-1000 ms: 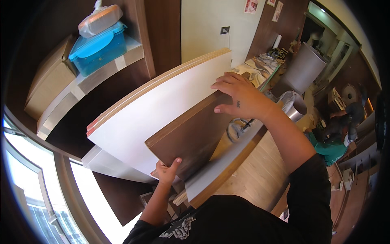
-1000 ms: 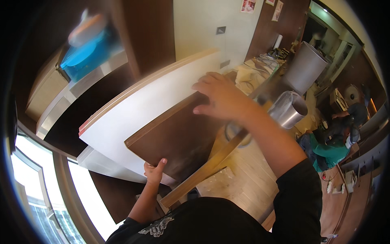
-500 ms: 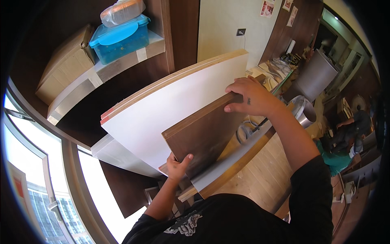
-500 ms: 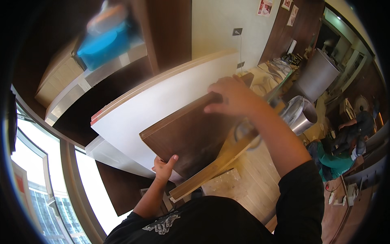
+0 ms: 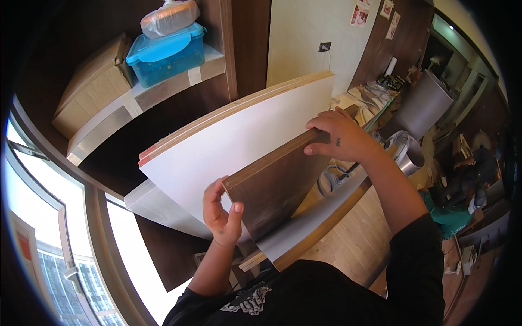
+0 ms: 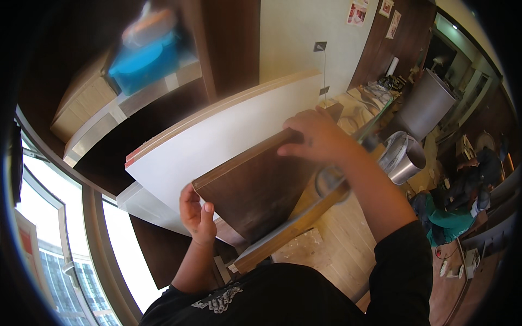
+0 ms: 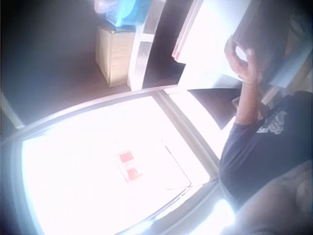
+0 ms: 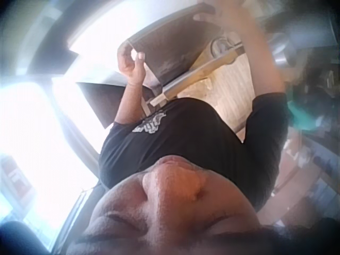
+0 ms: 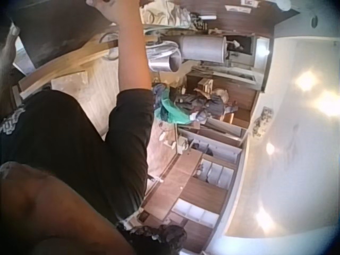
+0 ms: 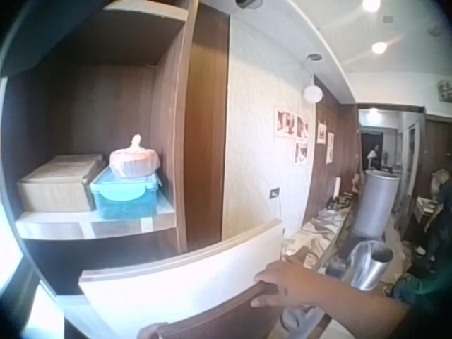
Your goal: The person handles and organizes large wooden cabinet panels and drawer fronts in a room under renovation. They pick up, inspect, and stack the wooden pieces, moving them from a pile to a vertical position against a wall unit. The person also briefly handles a green cloth and a smartphone on the floor.
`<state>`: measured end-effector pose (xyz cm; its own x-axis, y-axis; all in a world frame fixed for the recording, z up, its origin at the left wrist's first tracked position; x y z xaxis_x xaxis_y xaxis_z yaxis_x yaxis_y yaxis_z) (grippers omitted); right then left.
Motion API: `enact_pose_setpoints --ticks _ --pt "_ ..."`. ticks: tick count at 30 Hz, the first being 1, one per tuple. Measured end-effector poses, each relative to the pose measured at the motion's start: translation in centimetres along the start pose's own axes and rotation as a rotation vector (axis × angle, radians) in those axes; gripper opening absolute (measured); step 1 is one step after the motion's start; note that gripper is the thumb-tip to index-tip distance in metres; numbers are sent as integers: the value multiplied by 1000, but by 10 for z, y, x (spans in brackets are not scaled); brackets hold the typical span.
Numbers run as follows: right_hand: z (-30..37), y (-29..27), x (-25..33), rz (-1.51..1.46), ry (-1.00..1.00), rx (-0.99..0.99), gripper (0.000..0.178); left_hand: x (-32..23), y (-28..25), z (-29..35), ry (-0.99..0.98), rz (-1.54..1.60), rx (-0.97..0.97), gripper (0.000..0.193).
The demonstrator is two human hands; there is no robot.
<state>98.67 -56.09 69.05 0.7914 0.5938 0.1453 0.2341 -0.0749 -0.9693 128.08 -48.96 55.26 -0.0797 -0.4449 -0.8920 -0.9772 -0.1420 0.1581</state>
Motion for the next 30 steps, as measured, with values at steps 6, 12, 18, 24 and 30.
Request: enact_pose_setpoints --ticks 6,12,18,24,30 --pt "15 -4 -9 -50 -38 -71 52 -34 25 -28 118 -178 -82 25" --pt "-9 14 -4 38 -107 -69 57 -22 -4 -21 -23 -128 -161 25" --pt "13 4 -12 -14 -23 -46 55 -56 26 -20 194 -348 -151 26" --pt "16 2 -8 -53 -35 -65 54 -87 9 -23 637 -781 55 10" --pt "18 3 -7 -33 -30 -40 54 -115 18 -21 820 -950 175 6"
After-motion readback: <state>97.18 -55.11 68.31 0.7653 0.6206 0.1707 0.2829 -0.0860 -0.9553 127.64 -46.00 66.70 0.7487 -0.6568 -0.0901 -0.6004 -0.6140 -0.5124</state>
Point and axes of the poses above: each hand's wrist, its own z-axis away from the middle knuckle, its own y-axis out of the palm, x = y × z, the point moved 5 cm from there along -z, towards the middle knuckle, and after that the axes turned 13 degrees about -y, right-handed, at the moved point
